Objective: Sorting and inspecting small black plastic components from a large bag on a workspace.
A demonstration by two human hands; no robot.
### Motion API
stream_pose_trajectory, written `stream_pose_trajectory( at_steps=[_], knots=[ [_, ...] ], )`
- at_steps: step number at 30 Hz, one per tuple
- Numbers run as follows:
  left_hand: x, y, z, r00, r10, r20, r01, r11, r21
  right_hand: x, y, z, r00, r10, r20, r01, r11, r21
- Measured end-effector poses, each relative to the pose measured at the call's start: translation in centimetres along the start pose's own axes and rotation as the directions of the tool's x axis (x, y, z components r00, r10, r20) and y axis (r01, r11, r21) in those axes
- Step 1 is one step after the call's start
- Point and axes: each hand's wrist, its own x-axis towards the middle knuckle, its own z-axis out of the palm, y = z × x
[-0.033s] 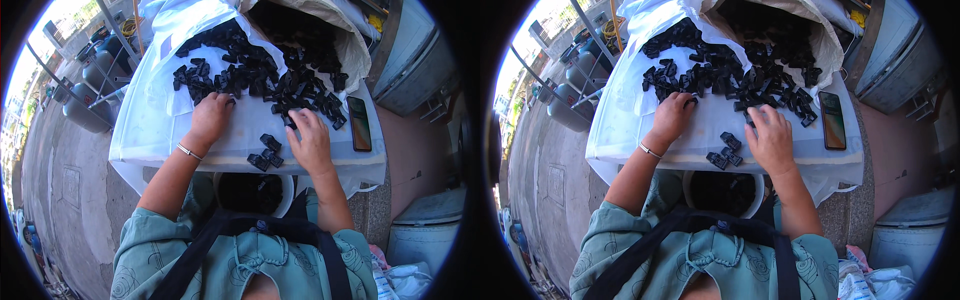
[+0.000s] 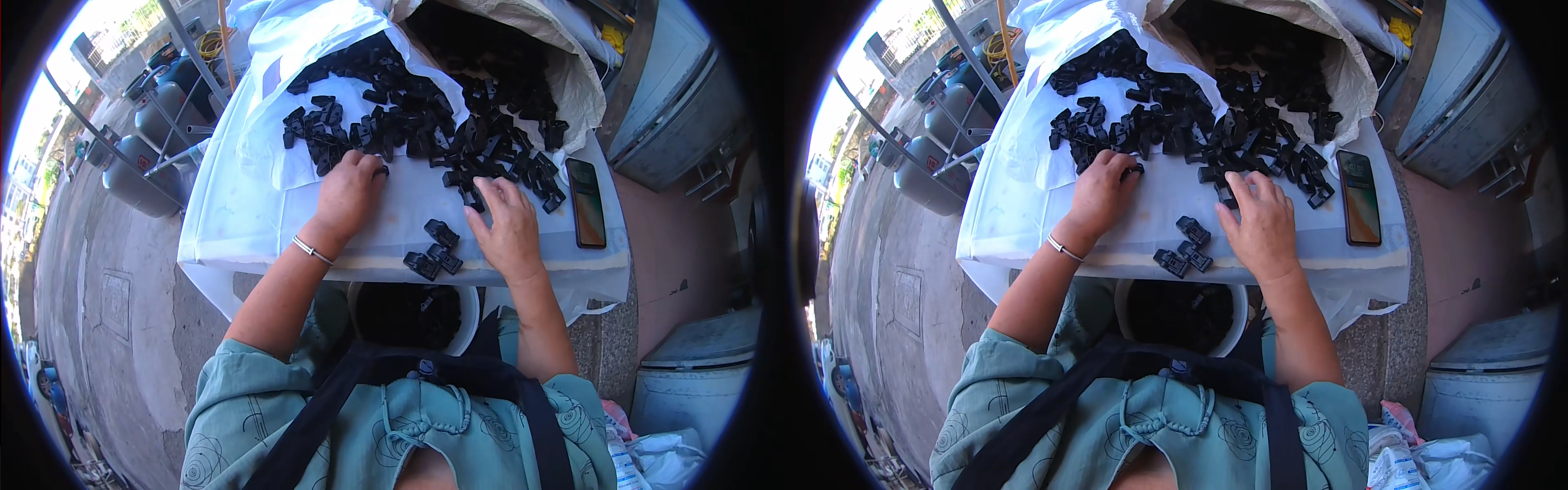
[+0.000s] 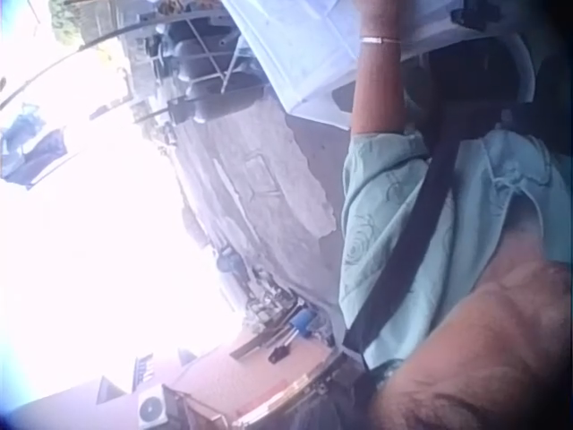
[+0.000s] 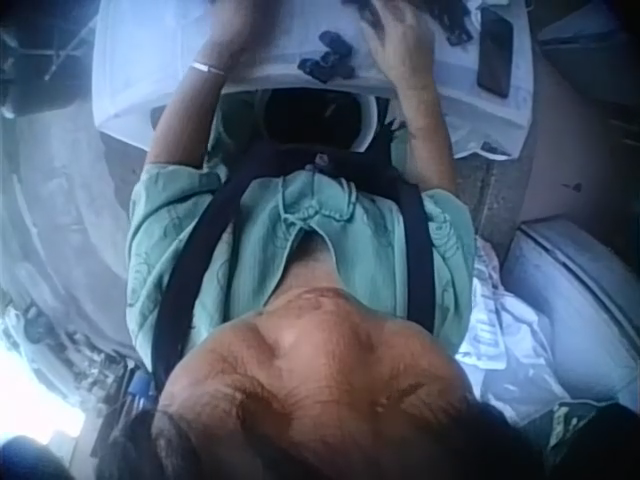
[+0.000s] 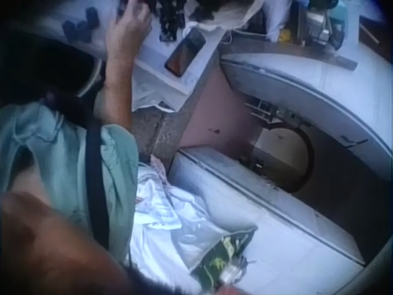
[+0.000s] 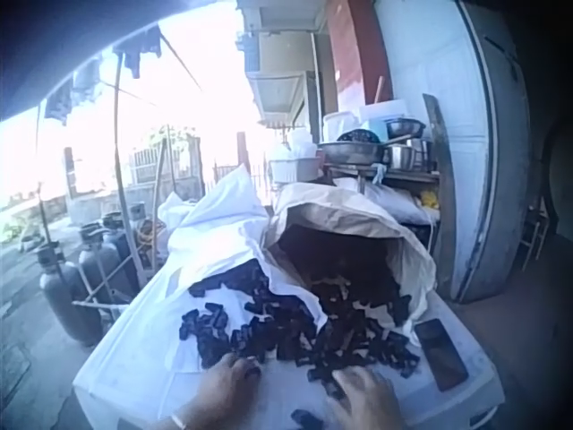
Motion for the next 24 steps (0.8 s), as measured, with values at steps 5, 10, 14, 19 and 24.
stream_pose_trajectory(
  at_steps=[5, 10, 14, 19, 24],
  knots=[
    [-1.1, 0.9, 1.1, 0.981, 0.196, -0.006, -0.193, 0.959, -0.207, 0.7, 1.9, 0.2, 0.996, 0.062, -0.061, -0.059, 0.997, 0.05],
    [-1.6, 2.2, 1.0, 0.938, 0.347, -0.008, -0.325, 0.869, -0.372, 0.9, -0.6, -4.3, 0.866, 0.284, 0.411, -0.126, 0.92, -0.37],
    [-1.6, 3.1, 0.9, 0.952, 0.299, 0.069, -0.236, 0.856, -0.461, 1.4, -1.9, -2.6, 0.915, 0.125, 0.385, 0.012, 0.943, -0.334],
    [-1.7, 2.6, 1.4, 0.914, 0.393, -0.1, -0.404, 0.864, -0.301, 1.5, 0.2, 0.9, 0.998, -0.027, 0.054, 0.028, 1.0, -0.006],
    [-2.4, 1.9, 0.8, 0.907, 0.412, -0.088, -0.413, 0.833, -0.368, 0.4, -0.7, 0.9, 0.974, -0.155, 0.167, 0.128, 0.978, 0.164]
  ],
)
